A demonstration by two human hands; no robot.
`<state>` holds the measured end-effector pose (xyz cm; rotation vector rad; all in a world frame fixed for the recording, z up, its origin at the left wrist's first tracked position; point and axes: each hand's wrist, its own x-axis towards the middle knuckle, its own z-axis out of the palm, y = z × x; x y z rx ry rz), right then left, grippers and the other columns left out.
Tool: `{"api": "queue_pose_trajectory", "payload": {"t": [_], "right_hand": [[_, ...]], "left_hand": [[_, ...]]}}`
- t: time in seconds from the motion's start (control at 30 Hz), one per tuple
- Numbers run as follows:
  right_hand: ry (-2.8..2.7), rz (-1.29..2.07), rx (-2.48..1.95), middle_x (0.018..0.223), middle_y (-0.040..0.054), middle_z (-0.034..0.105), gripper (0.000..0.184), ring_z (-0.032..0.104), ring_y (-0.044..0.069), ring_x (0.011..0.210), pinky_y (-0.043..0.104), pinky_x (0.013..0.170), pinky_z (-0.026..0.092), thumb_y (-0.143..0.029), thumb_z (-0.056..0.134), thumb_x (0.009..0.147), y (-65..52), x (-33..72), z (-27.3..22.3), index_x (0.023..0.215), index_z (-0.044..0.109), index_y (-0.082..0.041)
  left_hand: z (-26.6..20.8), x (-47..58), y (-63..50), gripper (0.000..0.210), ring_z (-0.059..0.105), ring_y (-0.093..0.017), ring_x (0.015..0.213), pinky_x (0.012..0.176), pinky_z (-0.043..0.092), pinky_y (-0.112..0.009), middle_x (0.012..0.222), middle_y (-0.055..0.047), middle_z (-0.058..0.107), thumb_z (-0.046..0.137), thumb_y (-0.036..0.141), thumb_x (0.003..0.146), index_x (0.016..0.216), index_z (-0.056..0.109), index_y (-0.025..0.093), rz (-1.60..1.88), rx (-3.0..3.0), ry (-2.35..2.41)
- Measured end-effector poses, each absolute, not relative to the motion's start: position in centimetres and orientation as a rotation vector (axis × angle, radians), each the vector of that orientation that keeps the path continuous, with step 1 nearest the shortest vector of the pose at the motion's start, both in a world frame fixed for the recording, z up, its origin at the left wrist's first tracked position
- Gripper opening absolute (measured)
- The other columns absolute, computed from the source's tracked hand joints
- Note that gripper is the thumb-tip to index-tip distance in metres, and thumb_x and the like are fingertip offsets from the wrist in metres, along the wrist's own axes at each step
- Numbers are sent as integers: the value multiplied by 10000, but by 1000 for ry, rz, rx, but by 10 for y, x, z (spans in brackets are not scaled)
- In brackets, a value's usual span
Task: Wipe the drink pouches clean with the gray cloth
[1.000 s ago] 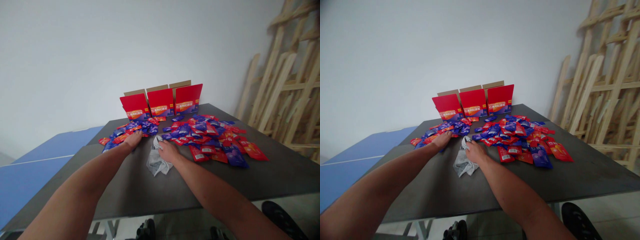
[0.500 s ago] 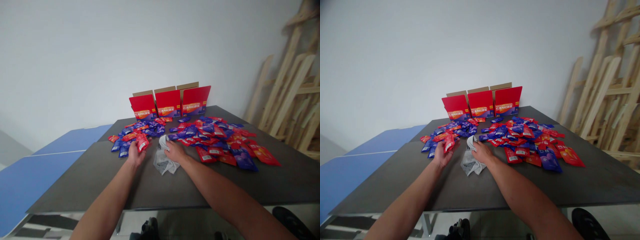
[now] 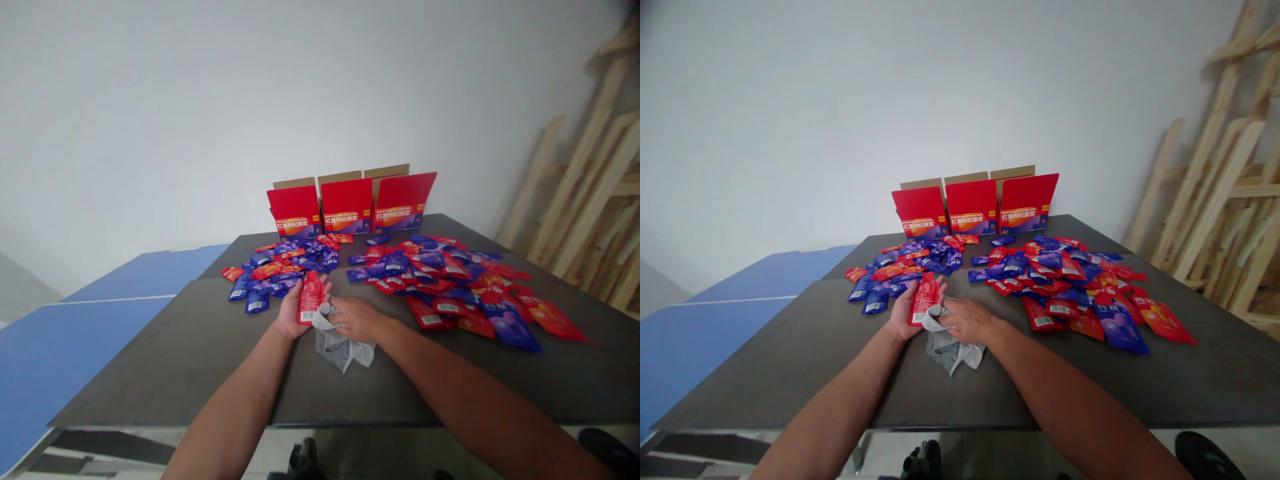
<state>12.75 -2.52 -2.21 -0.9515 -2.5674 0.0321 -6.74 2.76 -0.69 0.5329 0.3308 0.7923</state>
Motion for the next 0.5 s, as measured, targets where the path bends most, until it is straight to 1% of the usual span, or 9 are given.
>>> {"api": "queue_pose_trajectory", "payload": {"t": [0.1,0.17,0.23,0.33,0.4,0.5], "right_hand": [[-2546,-39,-1093,1174,69,553,365,562,202,950,325,822,459,-237,588,823,-26,127,-19,1183,618,-281],[-2473,-43,-1246,1164,76,561,365,570,202,926,317,798,460,-236,555,835,-27,128,-17,1192,616,-276],[-2410,-48,-1378,1123,83,578,364,576,203,910,306,779,458,-235,516,848,-28,128,-14,1198,614,-256],[-2345,-57,-1531,1076,87,591,347,584,208,899,296,757,452,-250,458,871,-30,128,-10,1175,626,-238],[-2314,-50,-1606,1093,90,588,361,589,214,905,299,755,450,-256,437,876,-31,128,-7,1191,614,-244],[-2285,-22,-1691,1156,104,571,417,591,226,927,314,776,448,-237,428,869,-33,128,-3,1264,563,-247]], "left_hand": [[-8,-65,25,521,609,-251,1115,982,436,-390,1199,-149,640,389,442,947,1346,491,124,751,564,304],[-9,-63,24,556,605,-267,1120,1006,417,-407,1188,-165,644,404,462,938,1347,489,95,672,578,320],[-9,-61,22,555,623,-271,1086,1001,426,-408,1157,-172,657,420,462,932,1314,514,70,637,582,349],[-10,-59,20,468,654,-262,1019,957,469,-409,1098,-160,682,445,420,933,1229,570,80,662,572,412],[-11,-60,19,423,673,-256,963,904,505,-413,1056,-154,695,457,396,932,1195,585,91,650,562,450],[-11,-62,20,393,693,-253,879,768,557,-397,1035,-159,699,457,344,934,1226,564,104,573,572,464]]}}
